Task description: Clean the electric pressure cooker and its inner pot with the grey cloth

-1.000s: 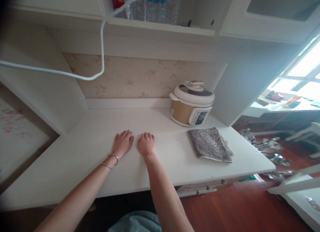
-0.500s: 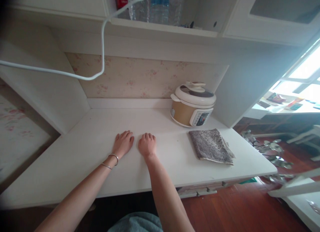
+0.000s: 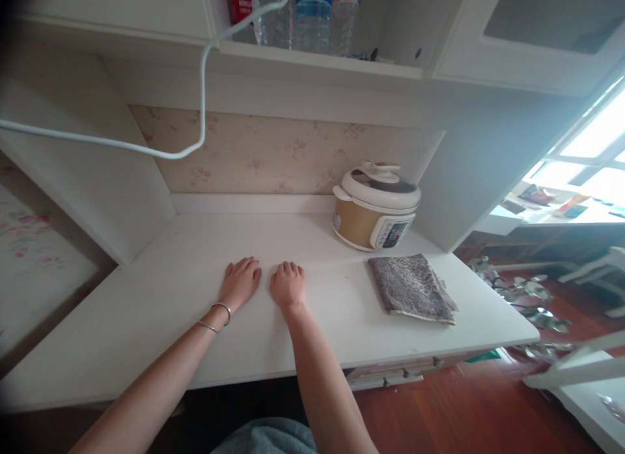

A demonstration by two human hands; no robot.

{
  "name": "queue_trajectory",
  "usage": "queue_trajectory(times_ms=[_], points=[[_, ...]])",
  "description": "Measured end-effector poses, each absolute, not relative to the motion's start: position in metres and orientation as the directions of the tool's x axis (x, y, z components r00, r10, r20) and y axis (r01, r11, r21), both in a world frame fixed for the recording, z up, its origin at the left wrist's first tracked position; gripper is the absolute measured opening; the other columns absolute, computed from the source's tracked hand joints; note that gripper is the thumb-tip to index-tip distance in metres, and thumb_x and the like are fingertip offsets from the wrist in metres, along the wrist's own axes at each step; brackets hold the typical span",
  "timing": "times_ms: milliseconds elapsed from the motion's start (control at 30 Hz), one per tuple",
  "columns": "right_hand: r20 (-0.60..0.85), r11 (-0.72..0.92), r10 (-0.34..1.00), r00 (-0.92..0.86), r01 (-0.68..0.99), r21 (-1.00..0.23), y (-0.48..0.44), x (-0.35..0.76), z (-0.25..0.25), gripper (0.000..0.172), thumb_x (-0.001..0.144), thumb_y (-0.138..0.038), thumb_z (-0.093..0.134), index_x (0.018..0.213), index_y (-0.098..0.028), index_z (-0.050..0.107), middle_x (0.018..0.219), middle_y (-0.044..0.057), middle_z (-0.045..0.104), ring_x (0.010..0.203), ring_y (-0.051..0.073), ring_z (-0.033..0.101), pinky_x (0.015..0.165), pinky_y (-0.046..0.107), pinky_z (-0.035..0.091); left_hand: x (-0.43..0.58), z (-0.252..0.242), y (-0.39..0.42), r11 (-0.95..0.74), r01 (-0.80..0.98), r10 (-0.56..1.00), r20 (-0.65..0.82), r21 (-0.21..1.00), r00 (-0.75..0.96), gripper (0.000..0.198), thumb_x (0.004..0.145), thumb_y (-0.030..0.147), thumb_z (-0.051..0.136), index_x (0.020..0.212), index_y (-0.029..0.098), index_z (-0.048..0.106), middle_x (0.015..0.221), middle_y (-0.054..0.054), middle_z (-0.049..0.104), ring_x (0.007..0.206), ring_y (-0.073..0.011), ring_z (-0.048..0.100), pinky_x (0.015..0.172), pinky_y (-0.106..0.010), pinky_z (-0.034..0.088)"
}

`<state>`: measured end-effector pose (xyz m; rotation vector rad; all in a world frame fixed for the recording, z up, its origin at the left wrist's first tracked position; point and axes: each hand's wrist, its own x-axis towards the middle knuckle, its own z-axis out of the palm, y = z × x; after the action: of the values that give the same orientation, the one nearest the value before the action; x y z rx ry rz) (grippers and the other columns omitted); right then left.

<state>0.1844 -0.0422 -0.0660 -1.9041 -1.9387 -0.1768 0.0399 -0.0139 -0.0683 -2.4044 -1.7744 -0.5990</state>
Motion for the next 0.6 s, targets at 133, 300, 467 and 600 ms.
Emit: queue_trajectory(times_ms=[133, 300, 467, 600], points=[[0.364, 0.056, 0.931, 0.017, 0.981, -0.187, -0.0429, 0.1846, -0.0646, 0.020, 0.087, -0.021, 0.042, 0.093, -0.017, 0.060, 0.100, 0.011, 0.063, 0.101, 0.020, 0.052, 0.090, 0.033, 0.032, 0.0393, -0.0684, -0.0134, -0.318, 0.935, 0.901, 0.357, 0.157, 0.246, 0.033, 0.092, 0.030, 0.035, 0.116, 0.023, 0.056, 0.130, -0.009, 0.054, 0.122, -0.0226, 0.044, 0.106, -0.045, 0.023], [0.378, 0.064, 0.925, 0.016, 0.978, -0.197, -0.0433, 0.1849, -0.0645, 0.019, 0.088, -0.022, 0.042, 0.093, -0.017, 0.060, 0.100, 0.009, 0.063, 0.100, 0.020, 0.053, 0.090, 0.033, 0.033, 0.0391, -0.0663, -0.0139, -0.318, 0.935, 0.903, 0.350, 0.158, 0.248, 0.032, 0.092, 0.030, 0.036, 0.116, 0.022, 0.056, 0.129, -0.009, 0.055, 0.121, -0.0226, 0.045, 0.105, -0.045, 0.024], [0.390, 0.073, 0.921, 0.014, 0.976, -0.206, -0.0427, 0.1856, -0.0655, 0.019, 0.087, -0.021, 0.043, 0.094, -0.018, 0.060, 0.099, 0.008, 0.064, 0.100, 0.020, 0.053, 0.089, 0.033, 0.033, 0.0389, -0.0674, -0.0140, -0.331, 0.929, 0.895, 0.367, 0.166, 0.253, 0.032, 0.092, 0.031, 0.036, 0.115, 0.023, 0.057, 0.128, -0.009, 0.055, 0.121, -0.0232, 0.046, 0.105, -0.045, 0.025], [0.390, 0.068, 0.921, 0.021, 0.974, -0.215, -0.0424, 0.1861, -0.0653, 0.019, 0.087, -0.021, 0.043, 0.093, -0.018, 0.060, 0.100, 0.009, 0.064, 0.100, 0.020, 0.053, 0.089, 0.033, 0.033, 0.0384, -0.0699, -0.0128, -0.336, 0.929, 0.887, 0.383, 0.156, 0.256, 0.032, 0.092, 0.031, 0.036, 0.115, 0.022, 0.057, 0.128, -0.010, 0.055, 0.121, -0.0235, 0.045, 0.105, -0.046, 0.025]])
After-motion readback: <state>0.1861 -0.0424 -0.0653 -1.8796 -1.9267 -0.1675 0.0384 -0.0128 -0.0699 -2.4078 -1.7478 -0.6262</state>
